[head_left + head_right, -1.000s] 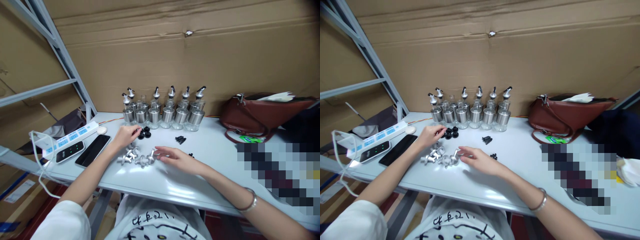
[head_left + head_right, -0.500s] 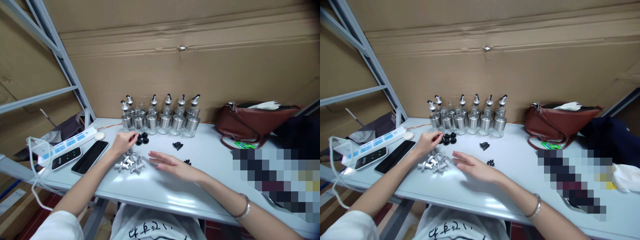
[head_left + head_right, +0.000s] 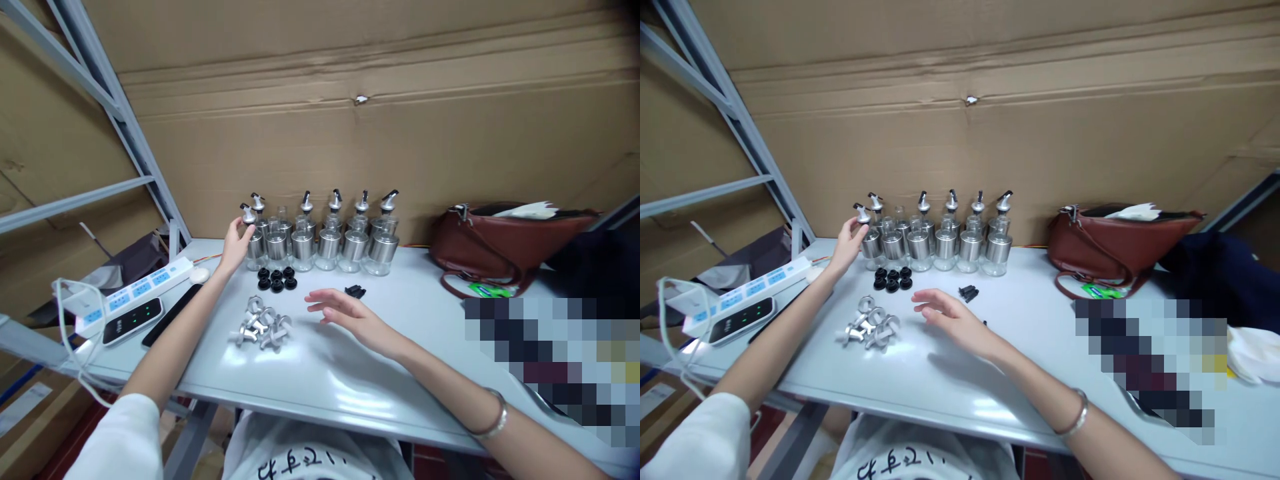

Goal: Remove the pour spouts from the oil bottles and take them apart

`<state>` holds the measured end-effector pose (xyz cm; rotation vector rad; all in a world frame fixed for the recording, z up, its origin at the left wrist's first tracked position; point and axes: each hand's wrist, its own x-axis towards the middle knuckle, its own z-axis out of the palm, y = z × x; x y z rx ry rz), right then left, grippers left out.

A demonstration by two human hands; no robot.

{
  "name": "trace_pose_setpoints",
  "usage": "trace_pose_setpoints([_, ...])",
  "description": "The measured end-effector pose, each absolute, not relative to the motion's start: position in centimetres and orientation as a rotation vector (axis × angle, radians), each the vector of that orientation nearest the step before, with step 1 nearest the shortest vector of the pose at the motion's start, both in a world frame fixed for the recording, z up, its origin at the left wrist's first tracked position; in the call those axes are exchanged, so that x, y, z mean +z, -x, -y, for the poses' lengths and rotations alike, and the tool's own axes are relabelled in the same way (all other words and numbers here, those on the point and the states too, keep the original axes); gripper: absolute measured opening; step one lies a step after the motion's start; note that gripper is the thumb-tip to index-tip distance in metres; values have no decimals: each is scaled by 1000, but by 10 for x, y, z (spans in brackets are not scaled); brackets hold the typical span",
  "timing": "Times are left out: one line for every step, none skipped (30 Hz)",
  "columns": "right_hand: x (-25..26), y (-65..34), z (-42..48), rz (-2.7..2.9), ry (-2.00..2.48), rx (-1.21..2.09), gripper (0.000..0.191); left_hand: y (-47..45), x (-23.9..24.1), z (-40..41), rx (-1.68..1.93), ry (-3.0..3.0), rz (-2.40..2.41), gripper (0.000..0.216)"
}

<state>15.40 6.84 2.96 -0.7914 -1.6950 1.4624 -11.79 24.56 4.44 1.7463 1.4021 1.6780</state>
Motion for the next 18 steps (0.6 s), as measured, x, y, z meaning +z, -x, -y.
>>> trace_pose_setpoints([30, -154, -68, 1696, 798, 1448, 34, 117, 45, -250, 1664, -1753, -1377, 39])
trace_pose_setpoints([31, -154, -68, 1697, 807, 1436, 33, 116, 45, -254, 1653, -1756, -1350, 36])
trace_pose_setpoints([31, -154, -68, 1695, 816, 1424, 32, 115, 45, -256, 1650, -1756, -1326, 35])
trace_pose_setpoints([32, -154, -68, 1690, 824, 1411, 32, 114, 45, -258, 1655, -1754, -1307, 34])
trace_pose_setpoints([32, -155, -68, 1682, 830, 1395, 31, 113, 45, -258, 1669, -1750, -1293, 34])
trace_pose_setpoints([33, -155, -69, 1670, 837, 1374, 31, 113, 45, -258, 1690, -1746, -1284, 34])
trace_pose_setpoints([34, -155, -69, 1654, 843, 1342, 31, 112, 47, -255, 1715, -1743, -1280, 36])
trace_pose_setpoints([35, -156, -70, 1636, 850, 1301, 31, 112, 49, -252, 1750, -1746, -1271, 37])
trace_pose_setpoints([36, -156, -71, 1613, 856, 1252, 30, 111, 53, -246, 1797, -1759, -1251, 40])
trace_pose_setpoints([36, -157, -72, 1586, 863, 1199, 30, 110, 59, -239, 1847, -1778, -1221, 42])
trace_pose_setpoints([37, -158, -73, 1553, 870, 1146, 29, 108, 66, -231, 1915, -1820, -1157, 43])
trace_pose_setpoints([38, -160, -75, 1519, 879, 1094, 29, 105, 75, -221, 1973, -1863, -1080, 44])
trace_pose_setpoints([39, -161, -75, 1486, 888, 1045, 30, 101, 84, -209, 1991, -1904, -1005, 43])
trace_pose_setpoints([40, -162, -76, 1459, 900, 1001, 30, 95, 93, -197, 1964, -1947, -927, 41])
trace_pose_setpoints([41, -163, -76, 1444, 917, 959, 31, 89, 101, -184, 1912, -1982, -857, 40])
trace_pose_setpoints([42, -164, -76, 1448, 938, 923, 32, 82, 108, -171, 1835, -2006, -803, 40])
trace_pose_setpoints([43, -164, -75, 1469, 957, 896, 34, 73, 112, -158, 1707, -2029, -768, 41])
trace_pose_setpoints([43, -164, -74, 1506, 969, 881, 35, 65, 113, -146, 1581, -2041, -737, 43])
